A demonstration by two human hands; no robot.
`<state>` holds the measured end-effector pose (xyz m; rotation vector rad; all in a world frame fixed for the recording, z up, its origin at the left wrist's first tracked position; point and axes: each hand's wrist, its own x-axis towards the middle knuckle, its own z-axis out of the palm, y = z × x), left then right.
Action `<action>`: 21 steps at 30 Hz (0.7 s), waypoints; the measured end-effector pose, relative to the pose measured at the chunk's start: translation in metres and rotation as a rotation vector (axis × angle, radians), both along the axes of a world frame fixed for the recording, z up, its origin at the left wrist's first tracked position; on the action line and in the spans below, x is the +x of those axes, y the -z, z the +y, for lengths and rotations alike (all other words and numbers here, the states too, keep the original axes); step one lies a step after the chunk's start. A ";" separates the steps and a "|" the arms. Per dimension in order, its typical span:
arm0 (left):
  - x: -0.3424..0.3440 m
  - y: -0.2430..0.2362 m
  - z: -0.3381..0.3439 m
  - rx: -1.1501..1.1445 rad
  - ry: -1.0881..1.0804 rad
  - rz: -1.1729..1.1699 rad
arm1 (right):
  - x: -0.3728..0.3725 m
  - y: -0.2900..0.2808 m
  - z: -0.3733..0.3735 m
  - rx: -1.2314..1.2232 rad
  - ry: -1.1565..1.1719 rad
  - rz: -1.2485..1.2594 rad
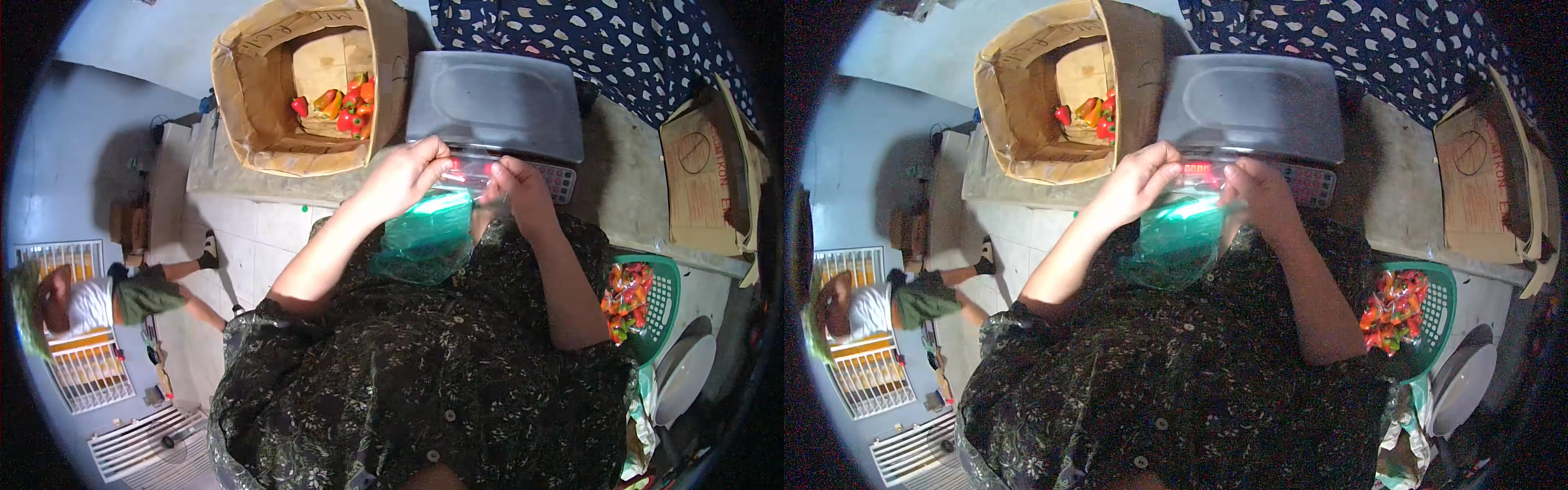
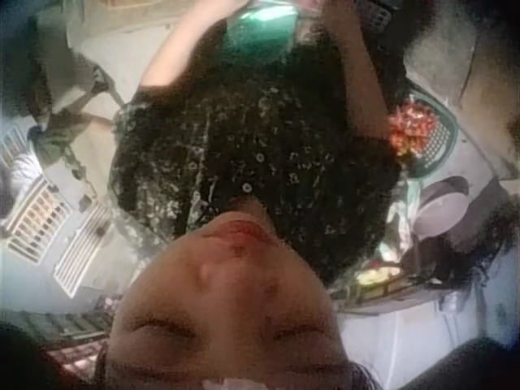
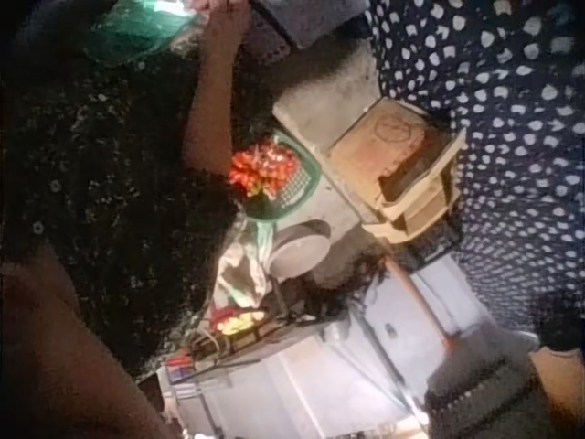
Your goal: The person picks up peppers from a box by hand, places them onto a scale, and then puts them into a plastic bag.
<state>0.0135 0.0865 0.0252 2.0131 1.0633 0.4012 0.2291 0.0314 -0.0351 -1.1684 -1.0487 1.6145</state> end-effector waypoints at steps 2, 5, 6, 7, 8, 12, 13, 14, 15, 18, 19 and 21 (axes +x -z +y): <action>0.008 -0.003 -0.008 0.078 0.014 -0.023 | -0.004 -0.009 -0.003 0.023 -0.064 -0.106; 0.021 -0.003 -0.011 0.341 0.227 -0.134 | -0.015 -0.010 -0.008 0.159 -0.071 -0.232; 0.019 -0.007 -0.010 0.342 0.225 -0.135 | -0.017 -0.010 -0.009 0.276 -0.013 -0.250; 0.015 -0.012 -0.011 0.165 0.218 -0.055 | -0.016 -0.010 -0.009 0.276 -0.013 -0.251; 0.012 -0.016 -0.011 -0.012 0.211 0.025 | -0.014 -0.011 -0.009 0.247 0.047 -0.249; 0.004 -0.011 -0.008 0.137 0.047 -0.059 | -0.014 -0.016 -0.011 0.172 0.116 -0.181; 0.008 -0.007 -0.006 0.024 -0.038 -0.121 | -0.015 -0.013 -0.011 0.172 0.122 -0.181; 0.013 -0.005 -0.009 0.025 -0.032 -0.121 | -0.018 -0.007 -0.012 0.117 0.097 -0.137; 0.021 -0.003 -0.018 0.129 -0.115 -0.141 | -0.022 -0.002 -0.013 0.062 0.071 -0.093; 0.049 0.014 -0.050 0.683 0.045 -0.218 | -0.047 0.006 -0.019 -0.304 0.169 0.565; 0.063 0.008 -0.060 0.638 0.180 -0.240 | -0.041 0.072 -0.030 0.086 0.136 0.735; 0.058 0.036 -0.059 0.718 0.248 -0.181 | -0.050 0.081 -0.031 0.137 0.149 0.280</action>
